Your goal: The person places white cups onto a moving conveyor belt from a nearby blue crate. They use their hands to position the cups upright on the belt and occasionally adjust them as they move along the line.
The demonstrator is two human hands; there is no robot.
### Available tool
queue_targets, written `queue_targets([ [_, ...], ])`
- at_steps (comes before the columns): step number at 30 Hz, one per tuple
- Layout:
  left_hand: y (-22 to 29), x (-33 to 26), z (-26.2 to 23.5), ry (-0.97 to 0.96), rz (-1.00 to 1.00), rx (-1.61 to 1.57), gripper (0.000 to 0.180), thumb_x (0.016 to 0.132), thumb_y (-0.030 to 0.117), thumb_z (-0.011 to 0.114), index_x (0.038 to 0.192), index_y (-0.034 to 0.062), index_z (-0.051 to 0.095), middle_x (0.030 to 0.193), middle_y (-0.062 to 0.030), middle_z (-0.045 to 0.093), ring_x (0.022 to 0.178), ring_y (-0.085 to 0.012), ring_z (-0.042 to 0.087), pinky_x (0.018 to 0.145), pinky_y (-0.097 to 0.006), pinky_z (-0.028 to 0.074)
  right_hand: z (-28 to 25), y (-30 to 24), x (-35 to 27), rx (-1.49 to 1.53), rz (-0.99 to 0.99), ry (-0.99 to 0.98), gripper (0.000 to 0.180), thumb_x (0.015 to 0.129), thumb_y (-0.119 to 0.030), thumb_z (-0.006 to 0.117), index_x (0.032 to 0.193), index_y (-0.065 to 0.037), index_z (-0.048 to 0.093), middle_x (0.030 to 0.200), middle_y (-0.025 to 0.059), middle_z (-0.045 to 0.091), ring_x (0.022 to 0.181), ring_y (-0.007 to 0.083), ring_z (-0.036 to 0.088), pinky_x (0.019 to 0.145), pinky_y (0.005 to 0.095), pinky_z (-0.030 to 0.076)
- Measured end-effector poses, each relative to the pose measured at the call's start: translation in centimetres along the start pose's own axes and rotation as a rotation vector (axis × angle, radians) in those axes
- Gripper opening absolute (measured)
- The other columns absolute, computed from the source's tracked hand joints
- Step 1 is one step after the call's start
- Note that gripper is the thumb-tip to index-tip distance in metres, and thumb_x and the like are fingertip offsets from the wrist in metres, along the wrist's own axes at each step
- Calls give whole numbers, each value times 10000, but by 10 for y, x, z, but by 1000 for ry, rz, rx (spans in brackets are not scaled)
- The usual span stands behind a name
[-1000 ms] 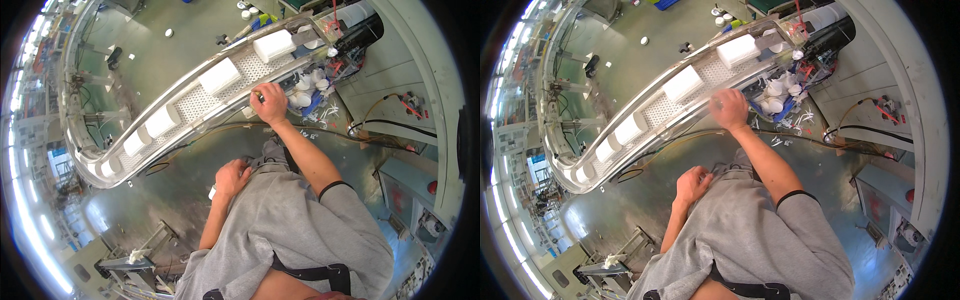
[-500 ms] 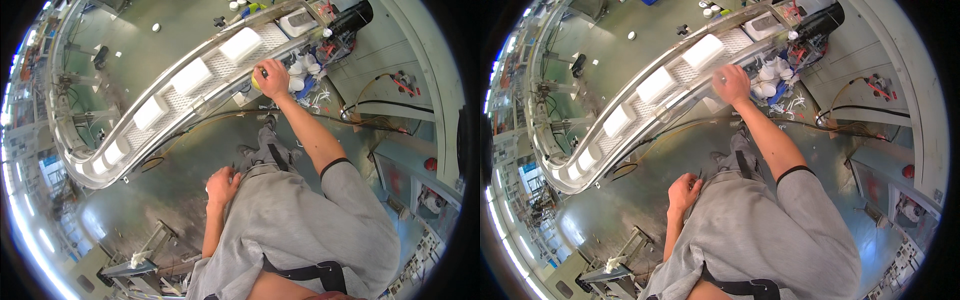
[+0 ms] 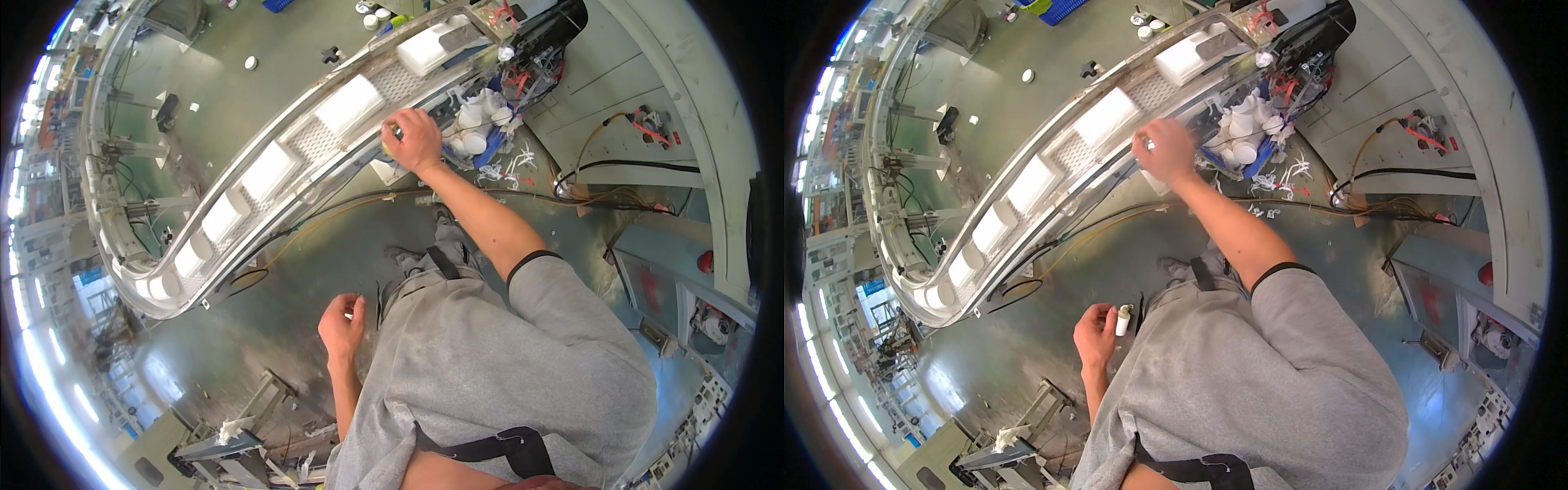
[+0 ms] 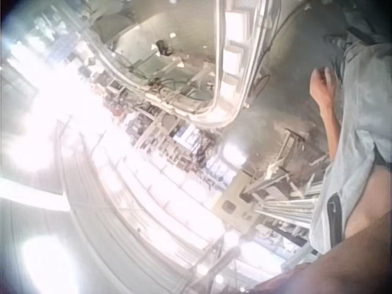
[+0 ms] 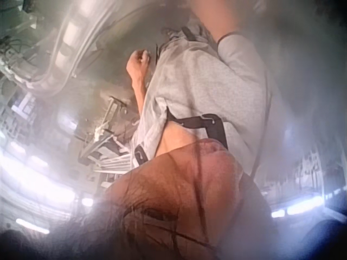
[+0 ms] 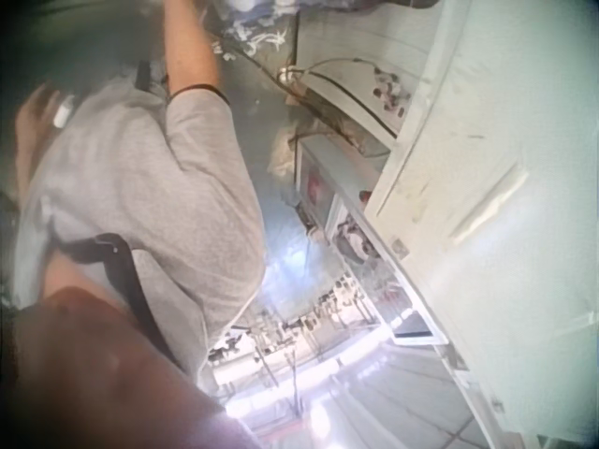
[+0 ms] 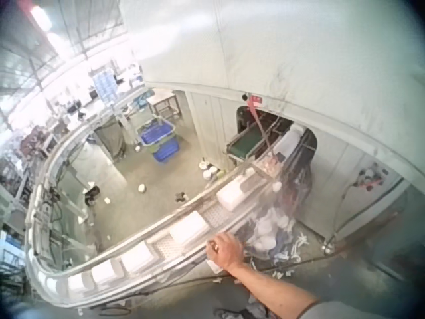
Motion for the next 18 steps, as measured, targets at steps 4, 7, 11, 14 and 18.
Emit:
queue_targets([
  [4, 77, 4, -9, 67, 104, -211, 143, 914, 124, 704, 913, -17, 686, 794, -44, 684, 751, -101, 607, 726, -262, 499, 0, 2, 0, 18, -43, 3, 118, 811, -284, 691, 825, -168, 678, 904, -5, 651, 923, 250, 610, 803, 405, 489],
  [7, 146, 15, -22, 158, 341, -191, 108, 899, 85, 715, 903, -19, 683, 806, -50, 677, 754, -110, 602, 720, -262, 493, 1, 6, 1, 32, -68, -19, 137, 810, -294, 699, 848, -164, 675, 927, -8, 642, 940, 242, 601, 814, 399, 487],
  [11, 233, 21, -45, 318, 690, -142, 110, 749, 48, 769, 820, 60, 685, 757, -58, 671, 640, -226, 608, 591, -320, 450, 3, 6, -4, 13, -114, -64, 179, 820, -306, 693, 880, -140, 666, 932, 21, 635, 935, 262, 598, 797, 407, 495],
  [14, 297, 15, -71, 304, 923, -192, 166, 676, 74, 792, 795, 40, 681, 730, -77, 669, 610, -236, 601, 565, -315, 431, 11, 22, -4, -61, -100, -132, 222, 847, -356, 662, 930, -150, 661, 966, 41, 635, 978, 278, 585, 829, 439, 477],
  [18, 338, -18, -94, -19, 1057, -359, 158, 717, 122, 779, 795, 17, 690, 732, -86, 656, 664, -212, 606, 577, -313, 452, 11, 16, 3, -57, -51, -165, 212, 830, -378, 673, 917, -185, 679, 996, 19, 631, 1018, 263, 568, 867, 438, 467],
])
Point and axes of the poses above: each hand's wrist, its own x-axis towards the middle knuckle, its own z-axis out of the palm, y = z × x, the point moved 4 cm from there along x, towards the middle knuckle
